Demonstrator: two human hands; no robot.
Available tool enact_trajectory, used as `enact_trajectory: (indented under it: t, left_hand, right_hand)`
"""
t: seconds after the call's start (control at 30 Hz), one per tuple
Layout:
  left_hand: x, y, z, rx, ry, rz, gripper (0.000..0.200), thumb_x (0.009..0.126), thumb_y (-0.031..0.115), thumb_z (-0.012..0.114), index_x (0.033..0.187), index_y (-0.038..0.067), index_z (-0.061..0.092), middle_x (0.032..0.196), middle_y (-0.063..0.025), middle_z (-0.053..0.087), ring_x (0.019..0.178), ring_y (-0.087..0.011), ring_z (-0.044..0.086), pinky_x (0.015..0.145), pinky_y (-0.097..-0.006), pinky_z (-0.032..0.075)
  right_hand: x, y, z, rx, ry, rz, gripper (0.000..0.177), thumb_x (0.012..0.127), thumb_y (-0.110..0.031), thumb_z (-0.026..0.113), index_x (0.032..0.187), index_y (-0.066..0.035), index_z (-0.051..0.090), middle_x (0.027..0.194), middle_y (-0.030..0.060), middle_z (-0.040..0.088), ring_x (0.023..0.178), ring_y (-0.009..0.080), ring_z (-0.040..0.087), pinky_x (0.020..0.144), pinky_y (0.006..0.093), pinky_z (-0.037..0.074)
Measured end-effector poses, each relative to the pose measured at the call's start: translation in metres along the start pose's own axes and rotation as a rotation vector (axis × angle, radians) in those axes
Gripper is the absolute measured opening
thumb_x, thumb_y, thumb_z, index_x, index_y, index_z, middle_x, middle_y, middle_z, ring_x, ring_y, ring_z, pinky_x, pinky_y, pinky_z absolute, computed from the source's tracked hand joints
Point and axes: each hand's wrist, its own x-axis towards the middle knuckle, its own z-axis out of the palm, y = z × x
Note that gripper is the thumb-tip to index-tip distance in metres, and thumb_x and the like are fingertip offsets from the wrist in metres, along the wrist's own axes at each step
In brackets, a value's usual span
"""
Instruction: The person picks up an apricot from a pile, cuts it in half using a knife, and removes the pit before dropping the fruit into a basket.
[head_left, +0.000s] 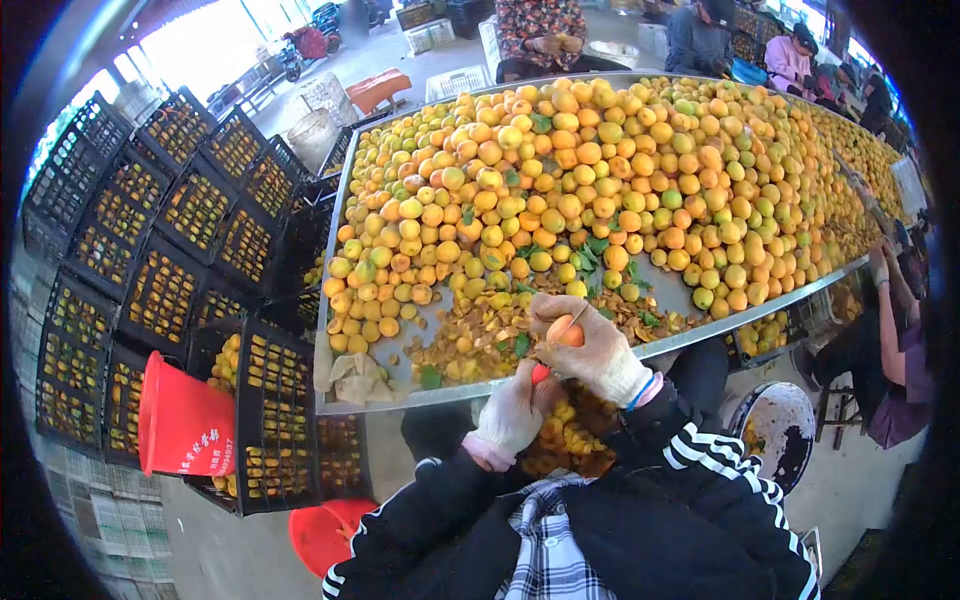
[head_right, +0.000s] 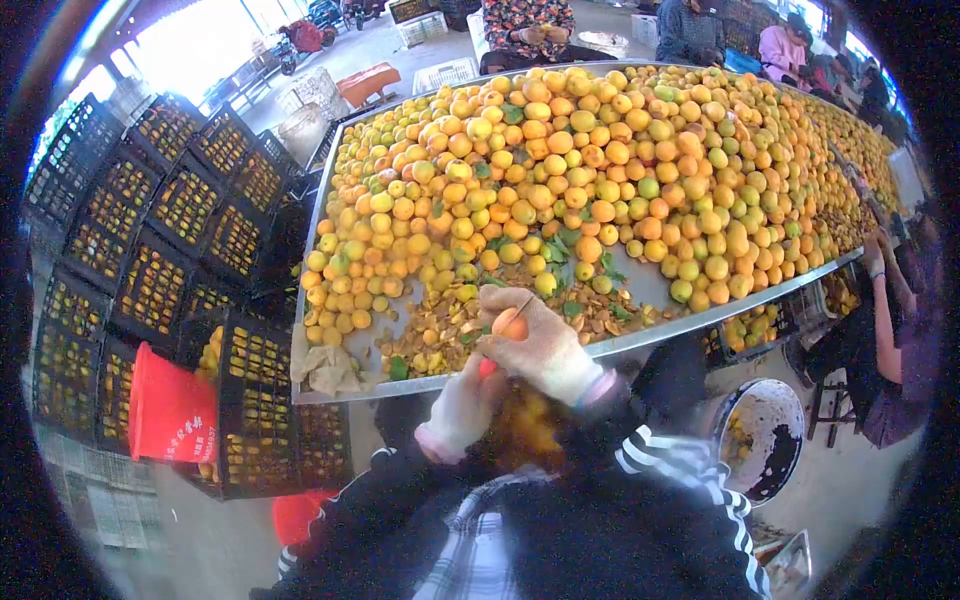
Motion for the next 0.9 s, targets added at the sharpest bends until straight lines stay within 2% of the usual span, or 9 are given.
enact_trajectory:
  t: [0.1,0.2,0.3,0.43,0.57,0.6,0.63,0.73,0.9]
  left_hand:
    - [0.001,0.000,-0.003,0.097,-0.016,-0.034,0.025,0.097,0.026,0.058,0.109,0.005,0.049,0.083,-0.0249,0.066,0.082,-0.0479,0.064,0.065,-0.0531,0.048]
    - [-0.003,-0.009,0.002,0.000,0.050,0.088,0.028,0.098,0.028,0.058,0.109,0.005,0.049,0.082,-0.0257,0.066,0.082,-0.0481,0.063,0.065,-0.0542,0.047]
    - [-0.001,-0.009,0.004,0.034,0.083,0.066,0.030,0.098,0.031,0.058,0.111,0.005,0.050,0.080,-0.0254,0.065,0.080,-0.0478,0.064,0.063,-0.0544,0.047]
    - [0.004,-0.016,0.002,0.038,0.024,0.048,0.034,0.098,0.031,0.058,0.116,0.004,0.051,0.079,-0.0234,0.067,0.077,-0.0471,0.064,0.061,-0.0516,0.049]
    - [0.002,-0.012,-0.001,-0.049,0.102,0.188,0.030,0.096,0.027,0.063,0.113,0.004,0.054,0.079,-0.0239,0.066,0.077,-0.0467,0.064,0.062,-0.0506,0.049]
    - [0.005,-0.010,-0.002,-0.020,0.081,0.165,0.029,0.095,0.025,0.064,0.112,0.004,0.054,0.079,-0.0240,0.066,0.078,-0.0464,0.065,0.062,-0.0502,0.049]
    - [0.007,-0.011,-0.002,-0.019,0.083,0.174,0.029,0.095,0.025,0.064,0.112,0.004,0.054,0.079,-0.0240,0.066,0.078,-0.0464,0.065,0.062,-0.0502,0.049]
    - [0.003,-0.011,-0.006,0.040,-0.031,0.138,0.029,0.094,0.028,0.065,0.107,0.003,0.056,0.082,-0.0249,0.066,0.081,-0.0461,0.065,0.064,-0.0491,0.050]
    - [0.007,-0.011,-0.011,0.107,-0.099,0.044,0.028,0.096,0.028,0.063,0.108,0.003,0.058,0.083,-0.0246,0.066,0.082,-0.0449,0.065,0.066,-0.0483,0.050]
  right_hand:
    - [0.001,-0.012,0.005,0.005,0.049,-0.094,0.052,0.087,-0.015,0.071,0.132,-0.001,0.051,0.126,0.0091,0.058,0.116,0.0175,0.058,0.099,0.0307,0.046]
    - [-0.007,-0.024,0.002,0.407,-0.071,0.143,0.048,0.089,-0.025,0.072,0.126,-0.001,0.053,0.125,0.0081,0.059,0.114,0.0178,0.057,0.099,0.0319,0.045]
    - [-0.008,-0.027,0.005,0.185,-0.053,0.269,0.053,0.088,-0.027,0.074,0.129,-0.002,0.053,0.124,0.0088,0.059,0.117,0.0193,0.055,0.102,0.0326,0.044]
    - [-0.007,-0.019,0.004,-0.469,0.082,-0.200,0.054,0.084,-0.007,0.074,0.133,-0.001,0.051,0.120,0.0078,0.061,0.109,0.0159,0.059,0.097,0.0341,0.049]
    - [-0.011,-0.029,-0.002,0.142,-0.015,-0.022,0.049,0.083,0.006,0.058,0.131,0.002,0.051,0.125,0.0105,0.061,0.118,0.0226,0.060,0.105,0.0408,0.045]
    - [-0.002,0.000,-0.023,-0.624,-0.144,-0.634,0.046,0.086,0.009,0.054,0.132,0.003,0.050,0.126,0.0133,0.062,0.118,0.0262,0.061,0.104,0.0399,0.046]
    - [-0.003,0.000,-0.019,-0.628,-0.140,-0.642,0.046,0.086,0.009,0.054,0.132,0.003,0.050,0.126,0.0133,0.062,0.118,0.0262,0.061,0.104,0.0399,0.046]
    - [-0.009,-0.004,0.000,0.235,0.033,0.112,0.041,0.090,-0.002,0.068,0.127,0.001,0.053,0.122,0.0126,0.062,0.113,0.0227,0.063,0.098,0.0346,0.051]
    - [-0.006,0.011,-0.002,0.012,0.102,0.065,0.044,0.086,-0.020,0.077,0.121,-0.003,0.058,0.115,0.0065,0.065,0.106,0.0137,0.060,0.095,0.0286,0.049]
